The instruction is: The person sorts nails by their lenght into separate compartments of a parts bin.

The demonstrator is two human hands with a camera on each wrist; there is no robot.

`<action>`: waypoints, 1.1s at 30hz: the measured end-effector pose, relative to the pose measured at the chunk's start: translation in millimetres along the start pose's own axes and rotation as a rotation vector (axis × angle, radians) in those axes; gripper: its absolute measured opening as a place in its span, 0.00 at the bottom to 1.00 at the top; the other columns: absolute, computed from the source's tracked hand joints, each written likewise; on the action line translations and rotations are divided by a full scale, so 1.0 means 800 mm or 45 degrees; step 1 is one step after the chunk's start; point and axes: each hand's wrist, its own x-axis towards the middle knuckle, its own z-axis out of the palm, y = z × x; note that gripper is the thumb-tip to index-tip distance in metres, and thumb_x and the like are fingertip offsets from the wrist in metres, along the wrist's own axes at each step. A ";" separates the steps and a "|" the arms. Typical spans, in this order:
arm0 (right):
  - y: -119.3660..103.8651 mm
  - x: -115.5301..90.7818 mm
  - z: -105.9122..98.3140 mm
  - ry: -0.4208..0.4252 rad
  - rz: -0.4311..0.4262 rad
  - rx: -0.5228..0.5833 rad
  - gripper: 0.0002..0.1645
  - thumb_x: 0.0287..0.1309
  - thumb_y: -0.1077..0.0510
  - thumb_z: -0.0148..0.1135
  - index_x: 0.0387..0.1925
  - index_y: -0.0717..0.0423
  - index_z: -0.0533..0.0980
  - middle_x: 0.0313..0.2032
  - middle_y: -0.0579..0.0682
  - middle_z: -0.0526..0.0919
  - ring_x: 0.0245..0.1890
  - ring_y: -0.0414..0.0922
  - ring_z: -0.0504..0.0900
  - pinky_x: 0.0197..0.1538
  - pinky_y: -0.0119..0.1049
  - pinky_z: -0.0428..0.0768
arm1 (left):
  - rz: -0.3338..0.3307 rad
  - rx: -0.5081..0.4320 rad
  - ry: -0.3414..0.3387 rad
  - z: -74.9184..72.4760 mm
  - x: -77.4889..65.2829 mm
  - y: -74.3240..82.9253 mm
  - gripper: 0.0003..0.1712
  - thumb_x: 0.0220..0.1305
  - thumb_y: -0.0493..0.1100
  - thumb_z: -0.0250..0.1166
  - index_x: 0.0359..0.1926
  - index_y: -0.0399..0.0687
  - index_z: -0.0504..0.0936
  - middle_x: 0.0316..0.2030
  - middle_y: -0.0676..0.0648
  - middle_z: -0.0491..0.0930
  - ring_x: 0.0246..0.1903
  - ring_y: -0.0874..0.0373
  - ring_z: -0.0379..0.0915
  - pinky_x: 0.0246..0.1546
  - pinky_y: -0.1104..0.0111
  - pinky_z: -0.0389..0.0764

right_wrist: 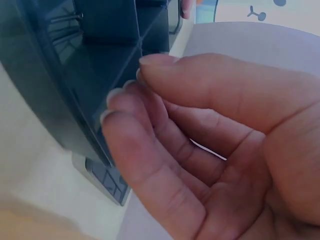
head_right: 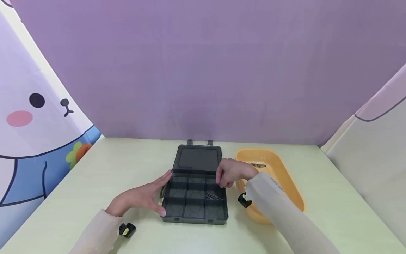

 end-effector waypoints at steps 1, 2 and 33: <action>0.002 -0.003 -0.002 0.000 -0.006 0.007 0.06 0.47 0.75 0.59 0.29 0.69 0.79 0.19 0.48 0.78 0.16 0.40 0.69 0.26 0.34 0.75 | -0.001 0.000 0.000 0.000 0.002 0.001 0.71 0.45 0.56 0.76 0.74 0.36 0.35 0.75 0.40 0.29 0.74 0.42 0.30 0.69 0.46 0.51; 0.004 -0.006 -0.004 0.002 -0.011 0.008 0.06 0.46 0.75 0.59 0.29 0.69 0.79 0.18 0.47 0.78 0.16 0.40 0.69 0.26 0.34 0.74 | -0.002 -0.001 0.002 0.001 0.004 0.001 0.71 0.45 0.56 0.76 0.74 0.36 0.36 0.75 0.40 0.29 0.74 0.43 0.30 0.69 0.46 0.50; 0.043 -0.046 -0.056 0.096 -0.023 -0.035 0.08 0.47 0.70 0.63 0.32 0.63 0.79 0.26 0.49 0.81 0.22 0.40 0.71 0.29 0.34 0.75 | 0.020 0.026 0.003 0.004 0.003 -0.002 0.73 0.44 0.61 0.75 0.74 0.36 0.35 0.75 0.40 0.29 0.74 0.44 0.30 0.70 0.47 0.50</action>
